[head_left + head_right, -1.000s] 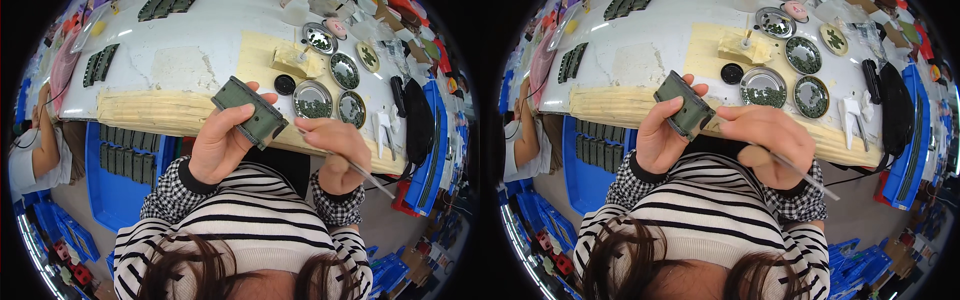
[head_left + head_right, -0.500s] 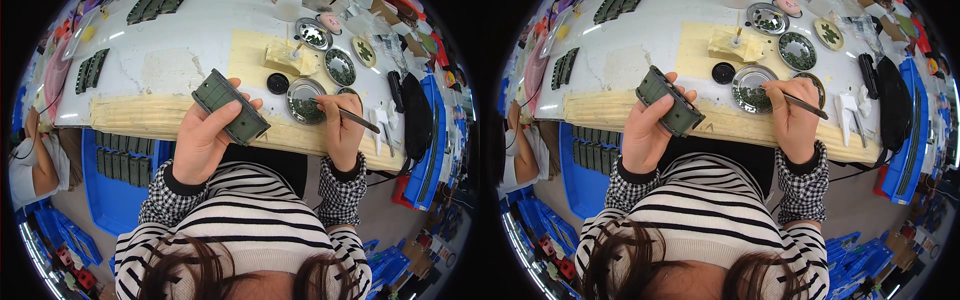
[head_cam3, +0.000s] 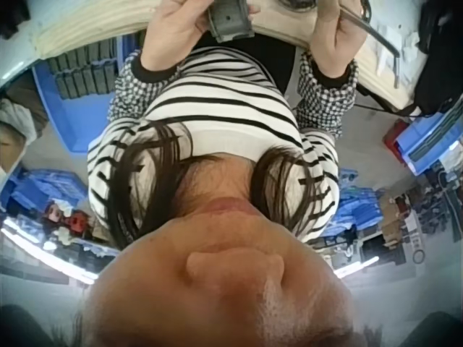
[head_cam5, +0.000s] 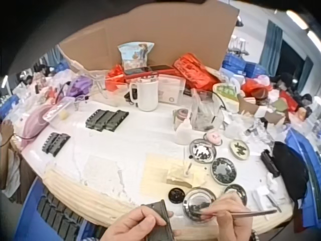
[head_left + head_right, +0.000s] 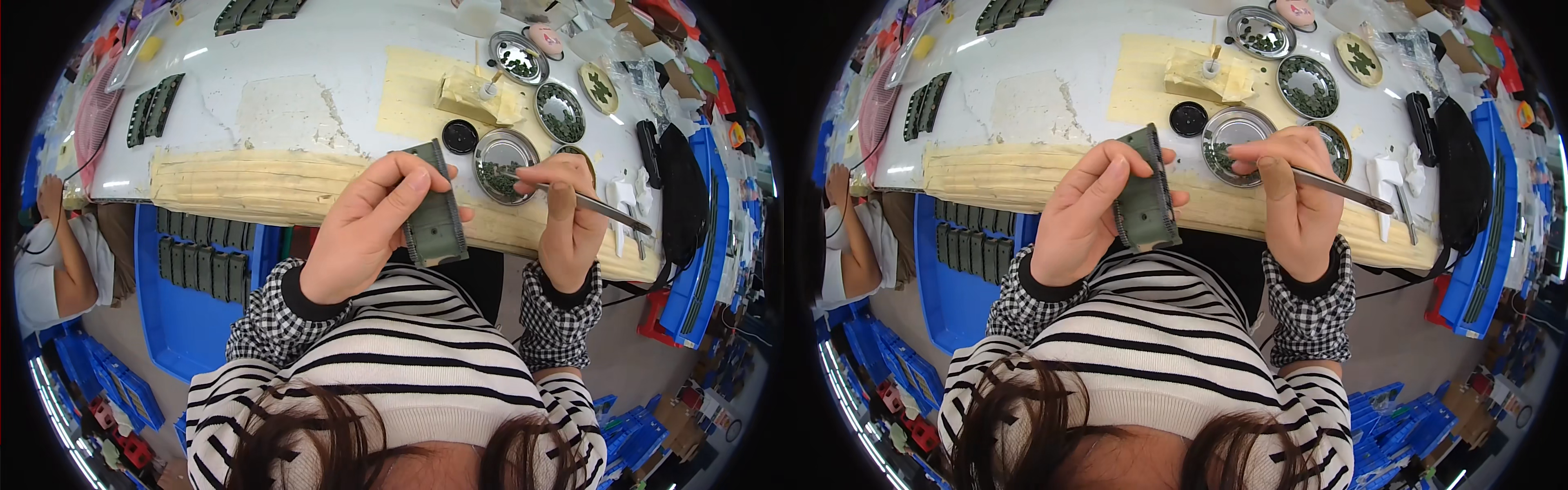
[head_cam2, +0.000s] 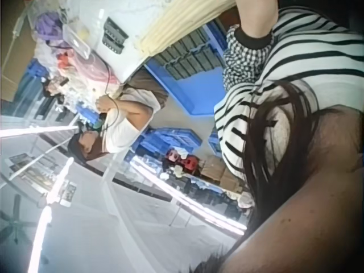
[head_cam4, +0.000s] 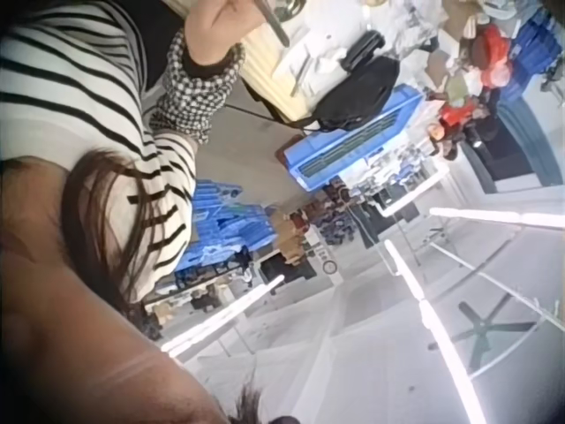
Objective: Assembling small electronic or toy components into a green plastic housing using tweezers.
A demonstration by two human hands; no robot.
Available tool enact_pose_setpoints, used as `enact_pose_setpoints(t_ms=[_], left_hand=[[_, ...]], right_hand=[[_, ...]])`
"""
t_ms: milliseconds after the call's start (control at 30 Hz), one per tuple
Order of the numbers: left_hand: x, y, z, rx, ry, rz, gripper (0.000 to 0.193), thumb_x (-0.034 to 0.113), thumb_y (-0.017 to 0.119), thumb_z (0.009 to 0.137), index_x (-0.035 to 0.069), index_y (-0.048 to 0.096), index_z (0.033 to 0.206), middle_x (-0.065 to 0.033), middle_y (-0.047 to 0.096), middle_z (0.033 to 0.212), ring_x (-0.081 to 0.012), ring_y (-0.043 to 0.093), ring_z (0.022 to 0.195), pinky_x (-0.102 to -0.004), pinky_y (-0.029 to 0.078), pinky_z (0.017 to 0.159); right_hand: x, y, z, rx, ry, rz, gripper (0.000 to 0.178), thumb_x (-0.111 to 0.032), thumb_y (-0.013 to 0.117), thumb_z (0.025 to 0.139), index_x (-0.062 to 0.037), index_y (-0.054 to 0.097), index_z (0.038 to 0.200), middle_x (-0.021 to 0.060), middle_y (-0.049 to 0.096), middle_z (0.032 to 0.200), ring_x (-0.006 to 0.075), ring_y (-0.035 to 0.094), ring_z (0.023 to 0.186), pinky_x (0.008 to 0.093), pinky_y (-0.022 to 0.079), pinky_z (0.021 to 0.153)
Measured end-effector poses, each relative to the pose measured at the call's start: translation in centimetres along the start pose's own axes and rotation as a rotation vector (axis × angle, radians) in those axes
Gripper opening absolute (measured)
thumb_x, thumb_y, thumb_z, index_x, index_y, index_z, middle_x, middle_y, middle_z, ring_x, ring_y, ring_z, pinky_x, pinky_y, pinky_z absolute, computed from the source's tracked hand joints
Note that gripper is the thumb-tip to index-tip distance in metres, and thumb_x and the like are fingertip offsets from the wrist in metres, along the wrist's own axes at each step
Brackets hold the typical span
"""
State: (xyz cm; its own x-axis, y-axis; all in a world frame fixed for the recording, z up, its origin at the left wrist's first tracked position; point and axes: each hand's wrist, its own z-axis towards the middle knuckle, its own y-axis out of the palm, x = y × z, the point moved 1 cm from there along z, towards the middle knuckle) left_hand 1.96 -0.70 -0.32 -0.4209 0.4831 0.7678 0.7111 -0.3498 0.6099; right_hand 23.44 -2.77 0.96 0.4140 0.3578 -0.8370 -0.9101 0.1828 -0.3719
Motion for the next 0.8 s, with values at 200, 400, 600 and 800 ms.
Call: enact_pose_setpoints(t_ms=[200, 400, 600, 800], left_hand=[[-0.7, 0.4, 1.2, -0.187, -0.171, -0.193, 0.035, 0.032, 0.029, 0.106, 0.002, 0.047, 0.100, -0.0159, 0.055, 0.113, -0.0305, 0.064, 0.099, -0.0376, 0.056, 0.083], [-0.6, 0.4, 1.0, -0.147, -0.146, -0.127, 0.032, 0.030, 0.032, 0.105, 0.005, 0.045, 0.092, -0.0137, 0.056, 0.105, -0.0281, 0.065, 0.096, -0.0370, 0.056, 0.082], [-1.3, 0.4, 1.1, -0.070, -0.047, -0.161, 0.030, 0.031, 0.038, 0.104, 0.006, 0.048, 0.094, -0.0056, 0.058, 0.095, -0.0140, 0.063, 0.089, -0.0262, 0.053, 0.073], [-2.1, 0.2, 1.3, -0.004, 0.055, -0.058, 0.026, 0.031, 0.041, 0.104, 0.008, 0.051, 0.096, 0.0009, 0.059, 0.091, -0.0020, 0.056, 0.078, -0.0166, 0.044, 0.061]], right_hand=[[-1.6, 1.4, 1.0, -0.181, 0.032, 0.318, 0.028, -0.013, 0.045, 0.100, 0.0035, 0.067, 0.094, 0.0090, 0.059, 0.089, 0.0132, 0.059, 0.078, 0.0255, 0.048, 0.071], [-1.6, 1.7, 1.3, -0.241, 0.003, 0.220, 0.028, -0.015, 0.046, 0.101, 0.0027, 0.067, 0.097, 0.0084, 0.062, 0.088, 0.0119, 0.060, 0.078, 0.0236, 0.050, 0.071], [-3.8, 2.3, 0.1, -0.108, 0.164, 0.268, 0.028, -0.017, 0.047, 0.101, 0.0036, 0.066, 0.102, 0.0088, 0.065, 0.091, 0.0138, 0.064, 0.081, 0.0231, 0.051, 0.068], [-3.3, 2.8, 0.2, -0.092, 0.045, 0.206, 0.023, -0.011, 0.051, 0.098, 0.0055, 0.066, 0.101, 0.0114, 0.067, 0.090, 0.0156, 0.066, 0.079, 0.0254, 0.053, 0.073]])
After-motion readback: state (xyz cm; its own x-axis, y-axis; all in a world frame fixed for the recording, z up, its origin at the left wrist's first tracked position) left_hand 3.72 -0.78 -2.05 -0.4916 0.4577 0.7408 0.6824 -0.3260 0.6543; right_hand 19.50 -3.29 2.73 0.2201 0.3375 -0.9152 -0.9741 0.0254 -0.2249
